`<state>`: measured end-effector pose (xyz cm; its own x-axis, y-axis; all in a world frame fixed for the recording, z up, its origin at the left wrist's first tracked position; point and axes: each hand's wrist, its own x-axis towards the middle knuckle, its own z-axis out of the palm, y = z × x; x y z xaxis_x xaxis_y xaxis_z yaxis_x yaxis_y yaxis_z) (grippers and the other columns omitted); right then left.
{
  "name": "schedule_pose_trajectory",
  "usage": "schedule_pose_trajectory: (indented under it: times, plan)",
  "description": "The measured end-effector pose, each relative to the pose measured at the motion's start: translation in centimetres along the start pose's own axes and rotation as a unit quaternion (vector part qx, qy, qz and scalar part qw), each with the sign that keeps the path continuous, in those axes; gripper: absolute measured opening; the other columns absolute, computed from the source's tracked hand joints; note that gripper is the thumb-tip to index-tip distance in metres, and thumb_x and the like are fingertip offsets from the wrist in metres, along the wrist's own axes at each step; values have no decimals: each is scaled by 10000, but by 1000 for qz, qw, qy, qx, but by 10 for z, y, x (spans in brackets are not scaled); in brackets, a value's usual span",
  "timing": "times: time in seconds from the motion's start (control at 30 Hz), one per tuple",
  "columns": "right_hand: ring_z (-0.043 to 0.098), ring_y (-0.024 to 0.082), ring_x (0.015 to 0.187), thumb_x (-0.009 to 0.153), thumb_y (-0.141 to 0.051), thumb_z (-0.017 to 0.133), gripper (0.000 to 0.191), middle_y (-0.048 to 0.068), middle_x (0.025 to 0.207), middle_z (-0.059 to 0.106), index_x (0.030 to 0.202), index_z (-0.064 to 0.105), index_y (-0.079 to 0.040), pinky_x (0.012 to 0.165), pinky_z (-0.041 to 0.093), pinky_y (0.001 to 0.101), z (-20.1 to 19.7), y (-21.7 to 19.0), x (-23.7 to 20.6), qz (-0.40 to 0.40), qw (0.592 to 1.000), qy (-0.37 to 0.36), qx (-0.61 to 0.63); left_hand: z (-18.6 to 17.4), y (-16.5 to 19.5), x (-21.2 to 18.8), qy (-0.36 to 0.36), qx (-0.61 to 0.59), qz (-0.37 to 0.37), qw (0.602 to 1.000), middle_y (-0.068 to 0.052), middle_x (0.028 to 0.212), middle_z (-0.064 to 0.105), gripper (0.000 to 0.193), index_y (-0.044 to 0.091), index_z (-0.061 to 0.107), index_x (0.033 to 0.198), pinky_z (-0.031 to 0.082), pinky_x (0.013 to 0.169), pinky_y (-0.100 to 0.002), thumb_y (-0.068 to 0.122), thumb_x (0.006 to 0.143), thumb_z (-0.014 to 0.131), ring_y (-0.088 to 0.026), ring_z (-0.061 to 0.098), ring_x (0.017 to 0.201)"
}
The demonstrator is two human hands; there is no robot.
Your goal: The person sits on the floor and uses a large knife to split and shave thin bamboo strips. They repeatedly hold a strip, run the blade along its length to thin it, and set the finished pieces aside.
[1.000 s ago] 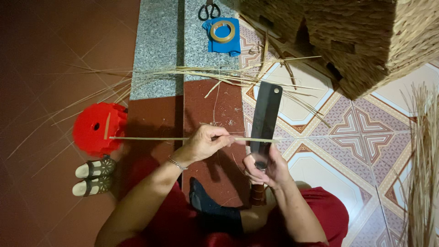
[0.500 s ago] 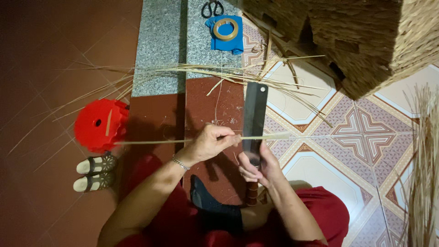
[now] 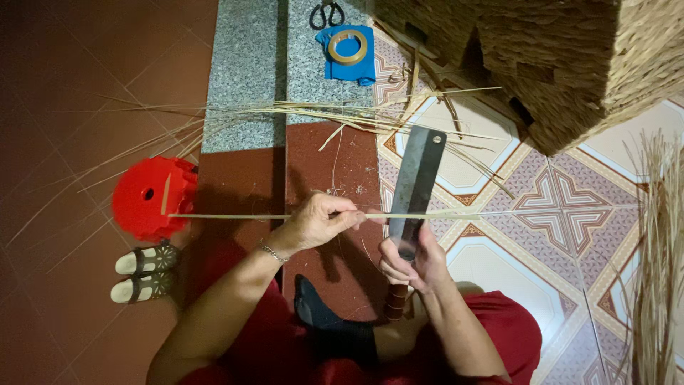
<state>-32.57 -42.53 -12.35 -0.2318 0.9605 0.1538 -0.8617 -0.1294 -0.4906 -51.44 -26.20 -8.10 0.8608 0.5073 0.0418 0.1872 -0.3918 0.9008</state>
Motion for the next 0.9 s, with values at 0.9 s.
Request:
schedule_pose_trajectory:
  times: [0.9]
  plan:
    - [298, 80, 367, 996, -733, 271, 755, -26, 527, 342, 1303, 447, -66, 348, 274, 257, 0, -4, -1, -28, 995, 95, -23, -3, -4, 9, -23, -16, -47, 998, 31, 667, 706, 173, 89, 785, 958, 431, 458, -237, 217, 972, 669, -21, 553, 529]
